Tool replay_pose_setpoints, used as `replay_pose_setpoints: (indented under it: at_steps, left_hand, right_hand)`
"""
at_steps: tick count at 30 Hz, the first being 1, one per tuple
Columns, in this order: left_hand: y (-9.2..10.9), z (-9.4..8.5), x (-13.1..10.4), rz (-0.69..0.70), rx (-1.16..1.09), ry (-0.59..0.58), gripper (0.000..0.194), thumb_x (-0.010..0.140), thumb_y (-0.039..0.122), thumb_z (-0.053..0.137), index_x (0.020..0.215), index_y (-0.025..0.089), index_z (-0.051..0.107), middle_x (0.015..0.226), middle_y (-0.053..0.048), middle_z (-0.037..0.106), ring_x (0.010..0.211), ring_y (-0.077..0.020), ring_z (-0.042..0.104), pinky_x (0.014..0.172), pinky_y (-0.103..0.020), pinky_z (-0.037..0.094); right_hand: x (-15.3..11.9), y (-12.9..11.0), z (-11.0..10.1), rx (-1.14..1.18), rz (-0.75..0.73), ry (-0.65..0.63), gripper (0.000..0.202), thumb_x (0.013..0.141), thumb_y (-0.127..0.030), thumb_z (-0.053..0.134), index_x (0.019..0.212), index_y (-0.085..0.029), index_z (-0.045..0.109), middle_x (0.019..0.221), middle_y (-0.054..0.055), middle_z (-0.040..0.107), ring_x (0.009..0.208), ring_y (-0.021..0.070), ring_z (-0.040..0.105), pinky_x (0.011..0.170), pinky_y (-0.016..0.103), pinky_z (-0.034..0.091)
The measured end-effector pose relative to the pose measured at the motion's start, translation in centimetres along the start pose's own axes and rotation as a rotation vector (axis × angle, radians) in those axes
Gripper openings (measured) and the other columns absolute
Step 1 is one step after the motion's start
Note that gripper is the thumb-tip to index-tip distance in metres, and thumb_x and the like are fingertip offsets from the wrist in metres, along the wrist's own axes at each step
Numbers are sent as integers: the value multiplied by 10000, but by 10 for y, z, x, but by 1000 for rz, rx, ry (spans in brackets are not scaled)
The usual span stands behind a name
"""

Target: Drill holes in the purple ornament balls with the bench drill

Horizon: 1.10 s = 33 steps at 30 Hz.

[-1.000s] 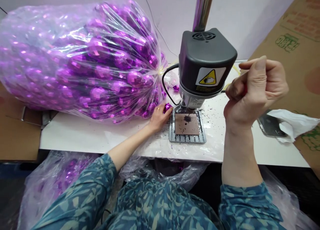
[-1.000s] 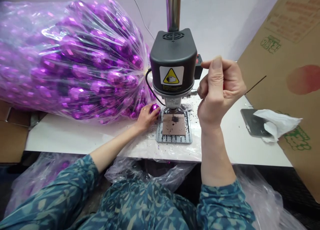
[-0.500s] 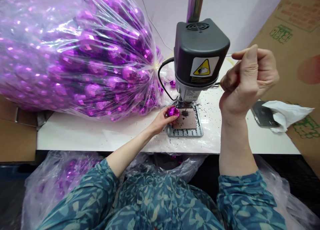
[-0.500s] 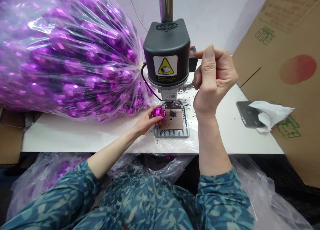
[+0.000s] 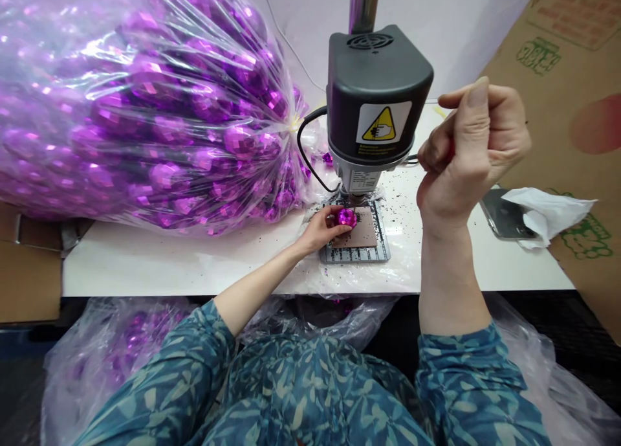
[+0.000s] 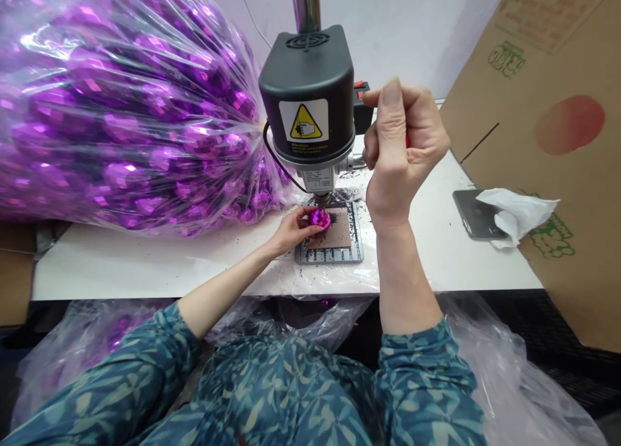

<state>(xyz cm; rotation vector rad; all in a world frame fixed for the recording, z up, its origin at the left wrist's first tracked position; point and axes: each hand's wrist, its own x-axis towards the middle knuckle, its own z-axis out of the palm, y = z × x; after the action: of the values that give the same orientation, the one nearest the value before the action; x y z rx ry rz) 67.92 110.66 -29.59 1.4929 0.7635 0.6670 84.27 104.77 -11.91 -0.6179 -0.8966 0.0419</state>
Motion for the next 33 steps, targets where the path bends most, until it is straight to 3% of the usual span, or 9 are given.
replay_pose_setpoints:
  at_steps: [4,9,17,24,33]
  left_hand:
    - [-3,7,-1,100,205,38,623,729,267,891,1284,164,627,1109,-81,715,833,-182,674,763,-319,558]
    - [-8,14,-5,257,462,141,573,699,260,920,1220,210,685,1151,-81,688,1131,-284,619,971,-402,512]
    - [-14,17,1,276,371,75,581,748,267,889,1270,186,646,1189,-101,673,1179,-280,618,1005,-384,511]
    - [-13,16,-1,279,344,68,570,762,299,882,1269,203,639,1209,-100,683,1181,-285,624,1030,-412,500]
    - [-9,18,-3,213,240,52,581,762,265,885,1272,179,620,1239,-121,678,1178,-289,653,1062,-448,510]
  right_hand:
    - [-2,-2,-1,-60,12,-21,465,777,-609,720,758,-152,637,469,-87,359,368,3,344,371,172,209]
    - [-2,-1,-2,-19,17,-30,418,805,-555,723,769,-145,650,474,-84,375,370,1,346,380,171,201]
    - [-18,-4,-7,-31,-57,19,286,905,-437,661,809,-168,672,468,-88,308,353,2,318,369,196,163]
    - [-38,-3,-15,-164,-73,56,301,946,-486,596,846,-203,631,522,-67,259,395,-3,313,423,178,246]
    - [-45,13,-22,5,-310,-24,198,995,-321,534,882,-222,662,512,-67,245,375,-38,262,423,142,252]
